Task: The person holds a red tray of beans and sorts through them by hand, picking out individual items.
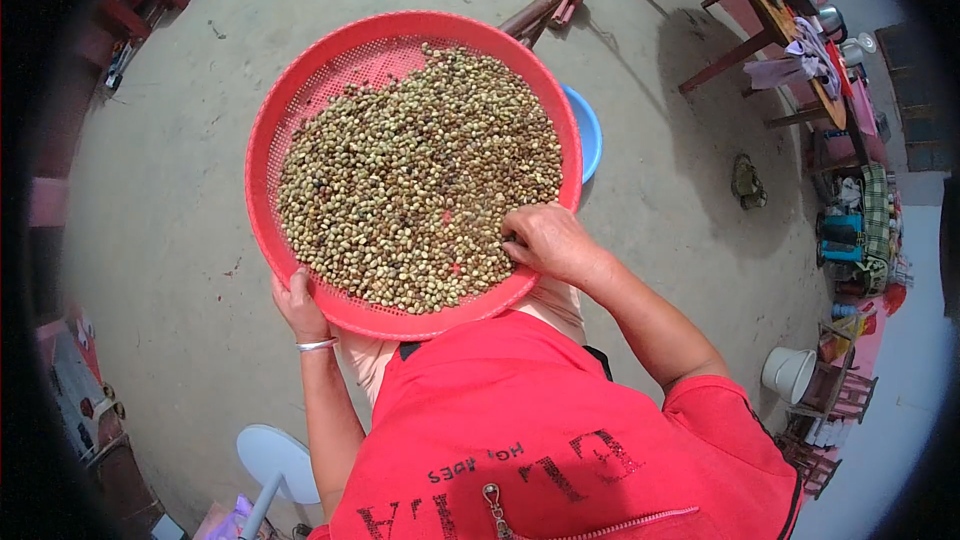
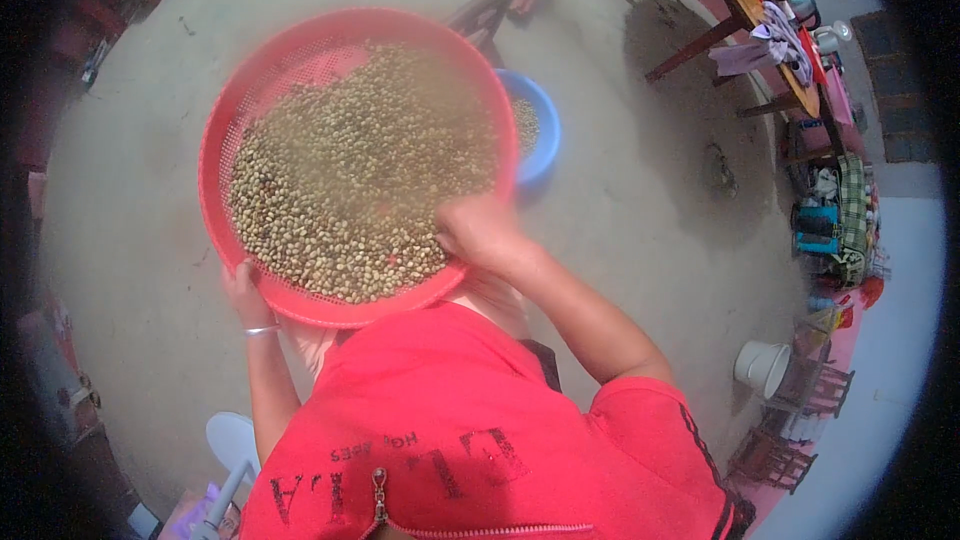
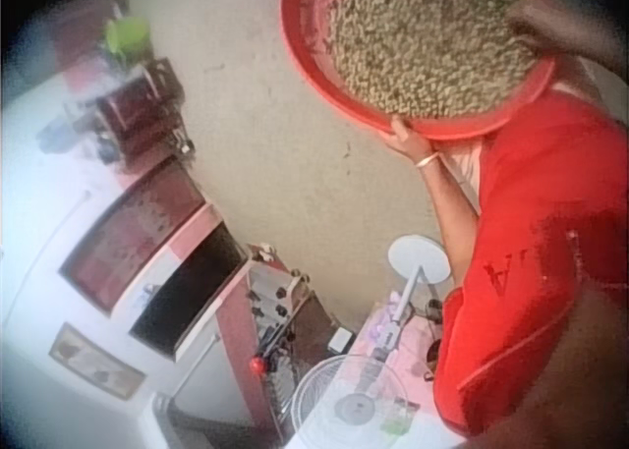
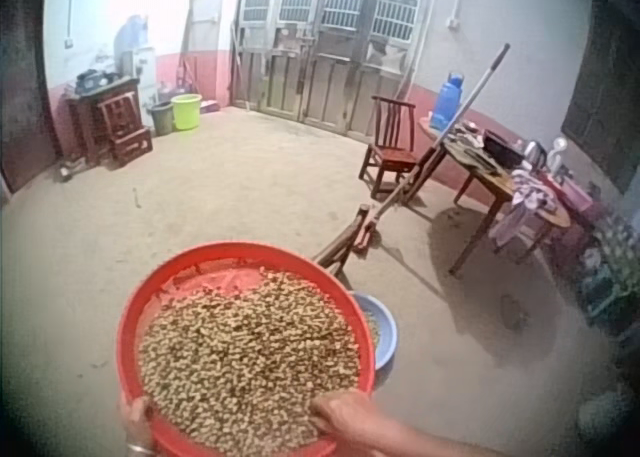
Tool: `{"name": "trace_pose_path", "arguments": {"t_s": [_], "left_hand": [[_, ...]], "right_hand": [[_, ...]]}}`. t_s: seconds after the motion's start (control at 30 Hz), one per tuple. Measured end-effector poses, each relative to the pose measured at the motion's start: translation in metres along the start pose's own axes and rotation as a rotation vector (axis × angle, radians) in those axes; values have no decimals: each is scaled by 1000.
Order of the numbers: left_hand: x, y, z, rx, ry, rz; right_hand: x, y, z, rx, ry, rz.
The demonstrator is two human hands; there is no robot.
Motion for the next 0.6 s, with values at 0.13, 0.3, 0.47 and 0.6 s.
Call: {"name": "trace_pose_path", "arguments": {"t_s": [0.13,0.3,0.47,0.6], "left_hand": [[1,-1,1,20,-15,-20],[4,0,1,6,6,-5],[-3,-4,-1,25,3,-15],[0,-1,-2,4,-3,-57]], "right_hand": [[-1,2,-1,-6,17,26],[-31,45,-6,-163,-78,127],[-50,149,-23,-657,-235,-78],[-24,95,-8,-341,-55,-16]]}}
Point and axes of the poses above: each hand's wrist, its own z-axis towards the middle knuckle, its own y-axis out of the back of the hand, x = y × z, the point moved 9 cm from there along z, towards the middle knuckle, and after that the axes turned 12 degrees about z, right-handed, at the moved point
